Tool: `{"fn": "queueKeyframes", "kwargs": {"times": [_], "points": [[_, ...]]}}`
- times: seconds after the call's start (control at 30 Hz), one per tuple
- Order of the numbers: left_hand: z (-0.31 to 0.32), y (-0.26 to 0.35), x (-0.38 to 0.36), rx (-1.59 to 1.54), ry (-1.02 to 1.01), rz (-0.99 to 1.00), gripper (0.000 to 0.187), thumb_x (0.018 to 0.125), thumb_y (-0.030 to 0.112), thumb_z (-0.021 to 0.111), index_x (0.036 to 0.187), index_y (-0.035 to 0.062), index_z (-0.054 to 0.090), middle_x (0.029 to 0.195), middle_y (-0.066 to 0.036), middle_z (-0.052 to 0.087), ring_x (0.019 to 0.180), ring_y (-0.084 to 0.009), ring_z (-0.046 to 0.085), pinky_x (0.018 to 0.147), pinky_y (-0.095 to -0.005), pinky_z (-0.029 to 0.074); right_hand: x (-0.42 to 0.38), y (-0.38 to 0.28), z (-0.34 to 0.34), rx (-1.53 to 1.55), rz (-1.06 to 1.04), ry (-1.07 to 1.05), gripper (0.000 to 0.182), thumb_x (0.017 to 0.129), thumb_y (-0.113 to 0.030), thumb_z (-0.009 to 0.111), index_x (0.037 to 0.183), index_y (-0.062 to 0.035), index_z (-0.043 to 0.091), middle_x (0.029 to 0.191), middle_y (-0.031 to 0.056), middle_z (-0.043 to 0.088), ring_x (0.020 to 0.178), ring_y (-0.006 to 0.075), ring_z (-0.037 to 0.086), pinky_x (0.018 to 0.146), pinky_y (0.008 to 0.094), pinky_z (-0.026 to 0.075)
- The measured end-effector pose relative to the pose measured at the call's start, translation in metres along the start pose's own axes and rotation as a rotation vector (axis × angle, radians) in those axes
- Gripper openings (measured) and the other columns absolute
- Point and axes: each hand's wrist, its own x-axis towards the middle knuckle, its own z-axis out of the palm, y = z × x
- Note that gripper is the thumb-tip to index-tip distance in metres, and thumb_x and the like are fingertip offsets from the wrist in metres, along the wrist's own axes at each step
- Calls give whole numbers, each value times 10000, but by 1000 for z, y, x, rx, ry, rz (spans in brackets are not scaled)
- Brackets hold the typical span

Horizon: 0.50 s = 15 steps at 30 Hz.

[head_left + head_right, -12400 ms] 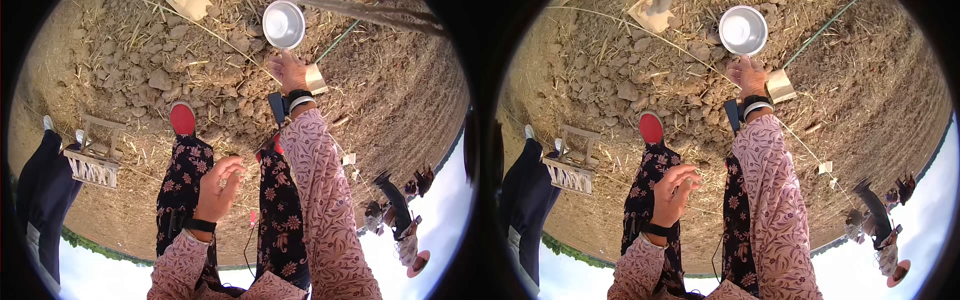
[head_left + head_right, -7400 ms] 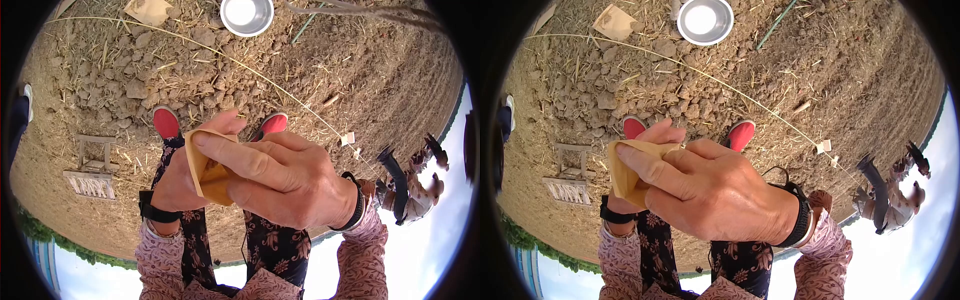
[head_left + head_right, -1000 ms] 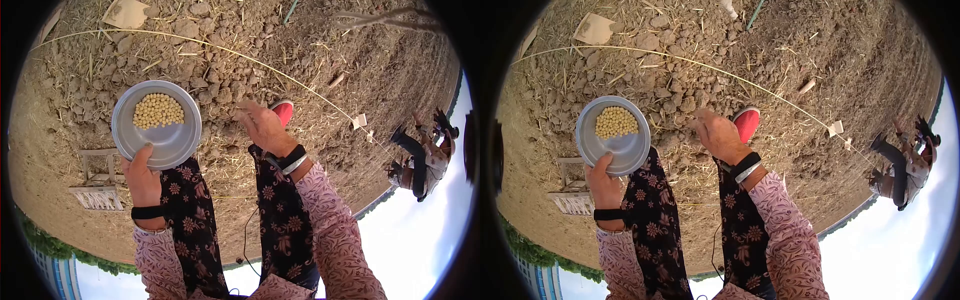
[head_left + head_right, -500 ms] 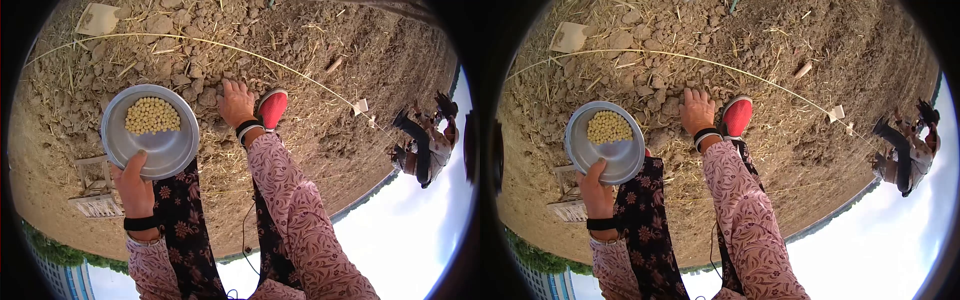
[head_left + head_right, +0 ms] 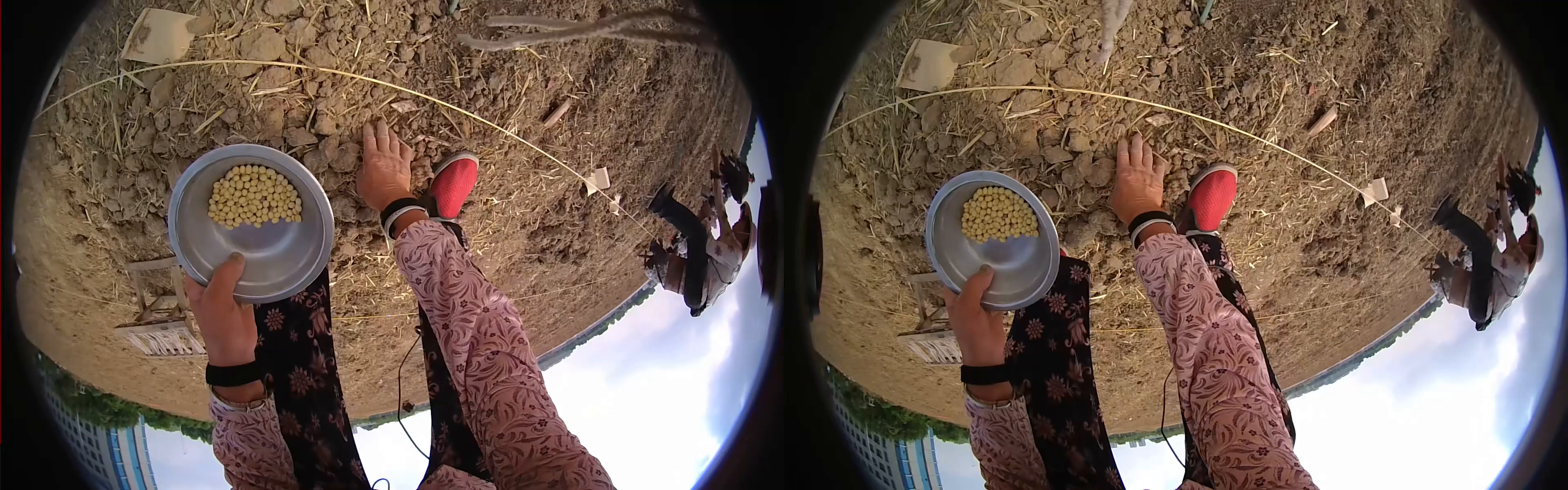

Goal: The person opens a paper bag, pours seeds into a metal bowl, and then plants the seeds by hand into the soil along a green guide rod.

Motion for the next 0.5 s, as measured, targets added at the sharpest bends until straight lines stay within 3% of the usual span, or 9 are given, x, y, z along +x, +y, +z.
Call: {"fn": "queueKeyframes", "kwargs": {"times": [0.1,0.2,0.23,0.3,0.4,0.5], "points": [[-3,3,2,51,-33,-29,510,820,55,638,1274,15,408,1195,-134,523,1091,-253,564,899,-381,515,-26,1,-6,173,139,-181,772,833,-141,594,1494,-122,195,1529,179,225,1380,331,296,1104,490,248],[-3,-3,5,-5,-71,4,504,829,57,628,1285,10,417,1199,-131,526,1090,-244,567,896,-374,511,-48,26,-9,90,-72,-309,749,847,-126,585,1491,-120,202,1532,157,227,1399,326,266,1107,526,236],[-1,-1,5,-18,-80,13,504,829,57,628,1285,10,417,1199,-131,526,1090,-244,567,896,-374,511,-56,30,-17,30,-168,-256,663,859,-121,569,1454,-142,277,1468,174,347,1302,334,425,1049,485,352],[2,0,4,-23,-100,26,485,832,51,620,1280,6,439,1193,-128,535,1079,-236,575,886,-366,514,-56,44,-43,317,-98,-310,448,875,-117,562,1313,-131,467,1206,191,591,1028,336,628,864,421,496],[5,2,2,-52,-66,-15,459,820,5,588,1263,-2,466,1159,-106,560,1042,-212,576,898,-349,484,-30,65,-92,575,-34,292,98,884,-146,570,902,-62,616,770,187,650,725,380,636,635,439,503],[7,3,1,-49,-49,-38,482,818,5,593,1279,8,452,1164,-105,555,1050,-218,571,903,-357,480,32,93,-129,567,55,473,155,858,-170,593,927,-67,687,774,185,667,707,368,654,645,417,517]]}}
